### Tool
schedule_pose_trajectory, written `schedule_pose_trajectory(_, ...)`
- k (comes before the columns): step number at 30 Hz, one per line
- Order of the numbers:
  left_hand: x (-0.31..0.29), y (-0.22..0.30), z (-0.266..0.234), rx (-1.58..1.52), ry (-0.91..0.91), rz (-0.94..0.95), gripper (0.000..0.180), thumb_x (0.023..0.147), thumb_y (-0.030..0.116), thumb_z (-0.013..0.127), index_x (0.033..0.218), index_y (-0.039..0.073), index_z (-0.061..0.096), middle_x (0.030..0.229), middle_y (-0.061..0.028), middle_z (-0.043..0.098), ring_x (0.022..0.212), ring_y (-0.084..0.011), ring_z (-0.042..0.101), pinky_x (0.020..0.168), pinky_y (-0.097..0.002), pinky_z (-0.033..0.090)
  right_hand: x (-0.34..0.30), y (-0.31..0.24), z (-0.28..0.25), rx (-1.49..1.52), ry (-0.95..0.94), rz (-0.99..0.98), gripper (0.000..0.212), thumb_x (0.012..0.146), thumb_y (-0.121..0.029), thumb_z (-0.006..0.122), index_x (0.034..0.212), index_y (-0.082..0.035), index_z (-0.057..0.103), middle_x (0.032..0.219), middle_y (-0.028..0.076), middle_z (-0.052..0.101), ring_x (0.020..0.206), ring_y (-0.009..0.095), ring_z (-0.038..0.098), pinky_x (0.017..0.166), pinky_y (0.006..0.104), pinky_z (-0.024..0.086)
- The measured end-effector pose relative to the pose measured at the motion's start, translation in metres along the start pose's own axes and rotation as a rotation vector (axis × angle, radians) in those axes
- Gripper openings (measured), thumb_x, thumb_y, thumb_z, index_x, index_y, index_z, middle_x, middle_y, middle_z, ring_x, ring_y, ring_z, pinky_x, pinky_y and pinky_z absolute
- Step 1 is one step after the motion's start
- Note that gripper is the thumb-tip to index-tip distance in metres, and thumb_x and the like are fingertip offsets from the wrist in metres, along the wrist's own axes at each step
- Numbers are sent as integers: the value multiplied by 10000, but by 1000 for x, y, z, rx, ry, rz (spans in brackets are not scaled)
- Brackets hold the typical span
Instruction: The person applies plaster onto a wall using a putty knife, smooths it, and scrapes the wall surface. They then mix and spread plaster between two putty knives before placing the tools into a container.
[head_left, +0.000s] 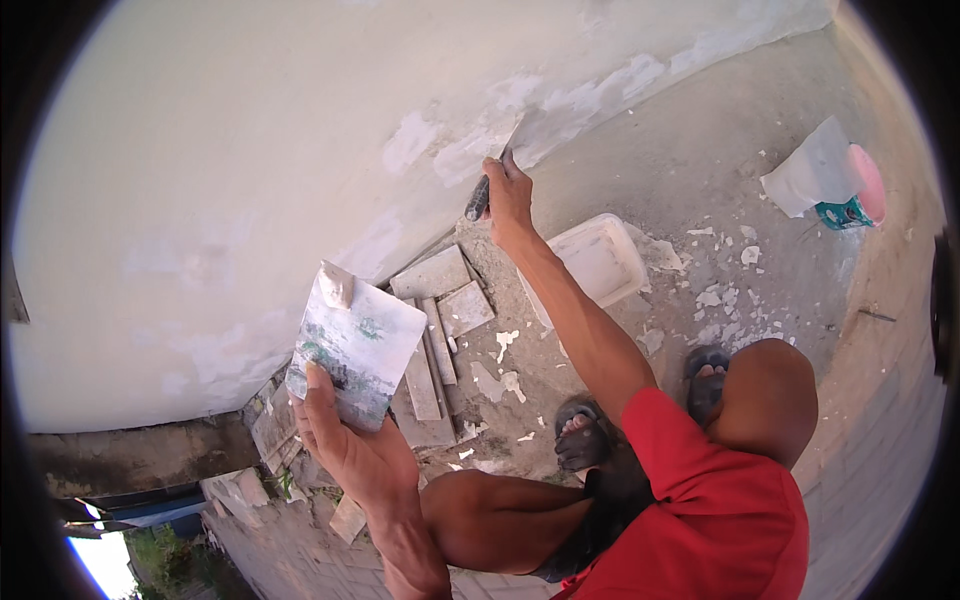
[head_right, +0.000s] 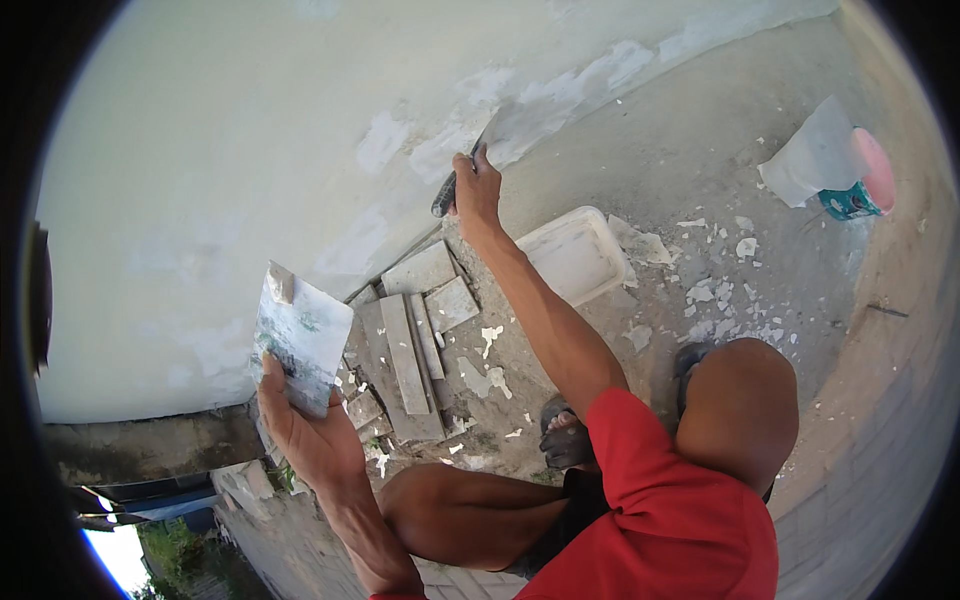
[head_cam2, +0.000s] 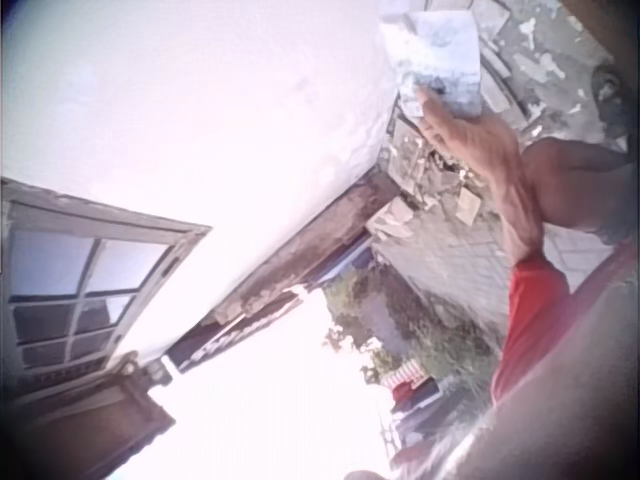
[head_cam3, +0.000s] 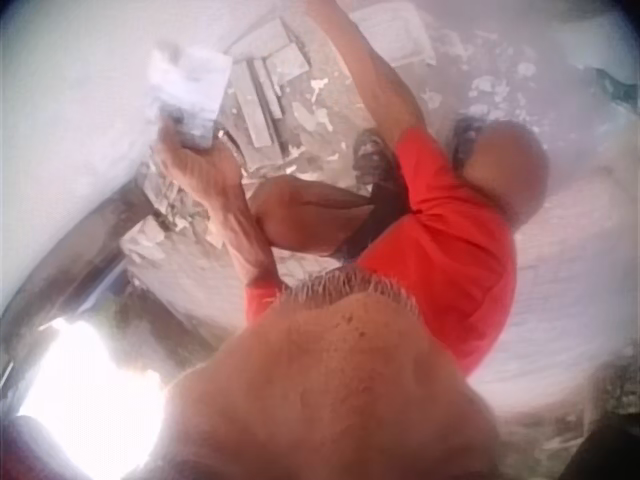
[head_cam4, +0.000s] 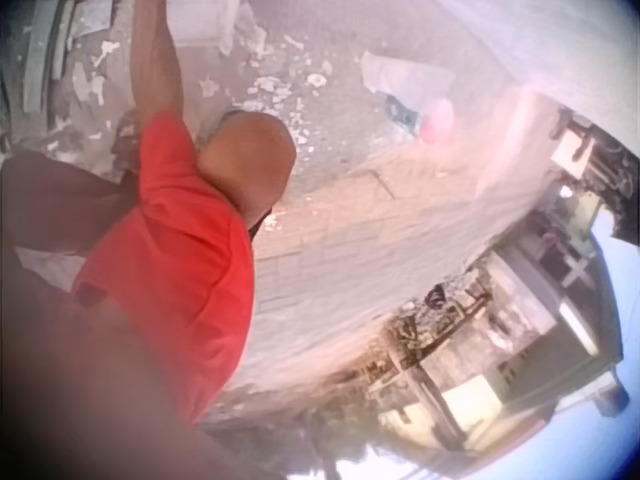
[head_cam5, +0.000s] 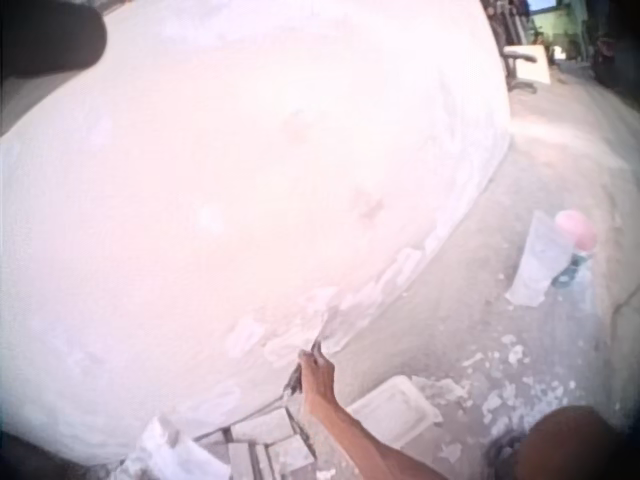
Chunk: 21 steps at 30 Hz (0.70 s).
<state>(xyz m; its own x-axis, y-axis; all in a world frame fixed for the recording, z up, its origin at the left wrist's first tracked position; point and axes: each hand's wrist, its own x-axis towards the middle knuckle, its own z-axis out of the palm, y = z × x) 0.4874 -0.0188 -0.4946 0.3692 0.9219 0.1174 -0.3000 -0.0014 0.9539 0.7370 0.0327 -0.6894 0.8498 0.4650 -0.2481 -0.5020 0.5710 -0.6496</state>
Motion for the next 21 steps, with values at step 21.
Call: schedule_pose_trajectory(21,44,-43,2,548,-15,268,303,1028,256,549,1110,-35,561,761,39,523,668,-33,379,581,-227,332,-150,-122,-3,-1227,-732,-514,591,872,-56,651,1429,-213,528,747,83,515,616,212,489,642,339,454)
